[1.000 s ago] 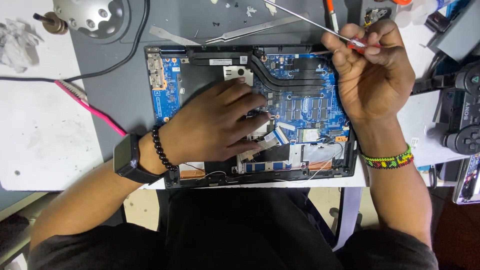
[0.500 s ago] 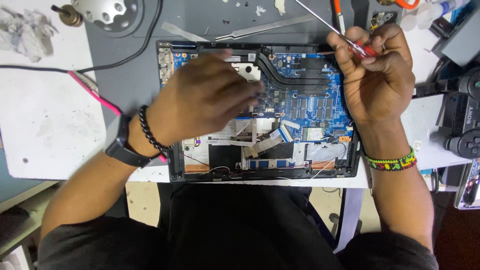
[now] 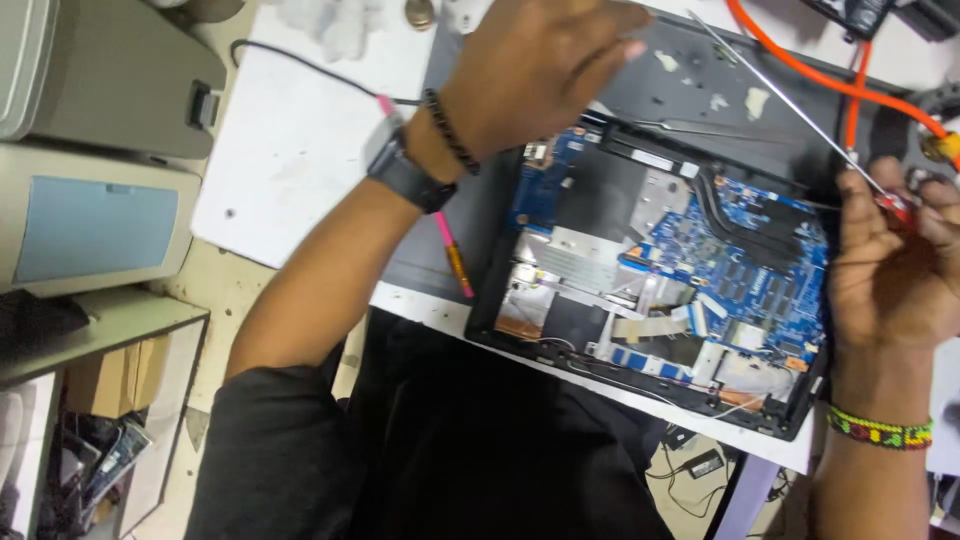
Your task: Repairing a laptop by removing screws and replacing the battery
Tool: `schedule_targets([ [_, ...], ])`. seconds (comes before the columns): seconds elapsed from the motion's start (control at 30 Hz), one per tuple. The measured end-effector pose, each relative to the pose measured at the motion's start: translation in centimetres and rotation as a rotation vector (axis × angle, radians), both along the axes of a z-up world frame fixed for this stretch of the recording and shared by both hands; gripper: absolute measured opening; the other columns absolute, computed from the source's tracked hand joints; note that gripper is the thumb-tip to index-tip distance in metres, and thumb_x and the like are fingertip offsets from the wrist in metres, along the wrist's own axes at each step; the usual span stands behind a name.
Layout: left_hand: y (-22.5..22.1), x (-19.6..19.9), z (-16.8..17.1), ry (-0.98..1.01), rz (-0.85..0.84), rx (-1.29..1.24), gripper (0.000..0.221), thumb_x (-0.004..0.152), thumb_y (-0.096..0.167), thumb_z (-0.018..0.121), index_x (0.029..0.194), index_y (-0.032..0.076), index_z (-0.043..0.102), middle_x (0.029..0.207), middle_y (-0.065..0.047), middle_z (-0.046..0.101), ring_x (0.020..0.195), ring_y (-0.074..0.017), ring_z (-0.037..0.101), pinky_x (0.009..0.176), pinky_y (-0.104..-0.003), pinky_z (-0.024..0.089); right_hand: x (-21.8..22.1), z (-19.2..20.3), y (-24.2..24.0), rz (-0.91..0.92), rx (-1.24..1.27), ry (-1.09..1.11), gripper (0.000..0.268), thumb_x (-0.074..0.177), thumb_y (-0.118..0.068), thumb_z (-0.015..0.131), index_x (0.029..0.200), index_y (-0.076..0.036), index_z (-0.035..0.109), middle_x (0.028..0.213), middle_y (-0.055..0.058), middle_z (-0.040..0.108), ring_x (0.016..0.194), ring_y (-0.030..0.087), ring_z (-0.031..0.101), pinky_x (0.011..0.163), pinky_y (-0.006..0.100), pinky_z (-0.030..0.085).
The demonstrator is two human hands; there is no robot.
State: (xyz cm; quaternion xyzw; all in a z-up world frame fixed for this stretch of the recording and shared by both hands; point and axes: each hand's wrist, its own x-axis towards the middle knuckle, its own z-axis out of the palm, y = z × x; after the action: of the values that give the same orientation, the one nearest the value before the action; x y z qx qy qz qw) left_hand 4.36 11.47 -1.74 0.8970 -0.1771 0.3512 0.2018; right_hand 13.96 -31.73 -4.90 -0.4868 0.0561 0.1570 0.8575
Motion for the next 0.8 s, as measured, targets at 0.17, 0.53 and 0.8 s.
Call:
schedule_targets([
  [0.17,-0.4,0.9,-1.0,-0.005,-0.076,-0.01,0.066,0.114,0.05,0.02,0.123,0.005,0.067,0.12,-0.011,0.063,0.096,-0.0226,0.073,0.067,-0.034,0.058,0.8,0.0,-1.0,0.078,0.061,0.082,0.023,0.099,-0.007,0.074,0.121,-0.009,0.073,0.148,0.018,0.068,0.146,0.04,0.066,0.117,0.025,0.065],
  [0.53,-1.3,1.7,-3.1,0.073,0.118,0.43,0.036,0.095,0.015,0.073,0.131,0.017,0.066,0.111,-0.002,0.069,0.1,-0.0204,0.064,0.076,-0.034,0.056,-0.4,1.0,0.4,0.104,-0.087,0.008,0.031,0.099,-0.008,0.073,0.13,-0.011,0.069,0.144,0.021,0.071,0.14,0.041,0.069,0.119,0.032,0.065],
  [0.8,-1.5,1.5,-2.2,0.007,0.056,0.207,0.014,0.094,0.005,0.069,0.104,0.013,0.074,0.101,-0.001,0.064,0.086,-0.0155,0.062,0.06,-0.029,0.051,-0.6,1.2,0.5,0.157,-0.079,-0.021,0.03,0.103,-0.008,0.069,0.132,-0.013,0.07,0.145,0.021,0.069,0.138,0.041,0.067,0.11,0.027,0.067],
])
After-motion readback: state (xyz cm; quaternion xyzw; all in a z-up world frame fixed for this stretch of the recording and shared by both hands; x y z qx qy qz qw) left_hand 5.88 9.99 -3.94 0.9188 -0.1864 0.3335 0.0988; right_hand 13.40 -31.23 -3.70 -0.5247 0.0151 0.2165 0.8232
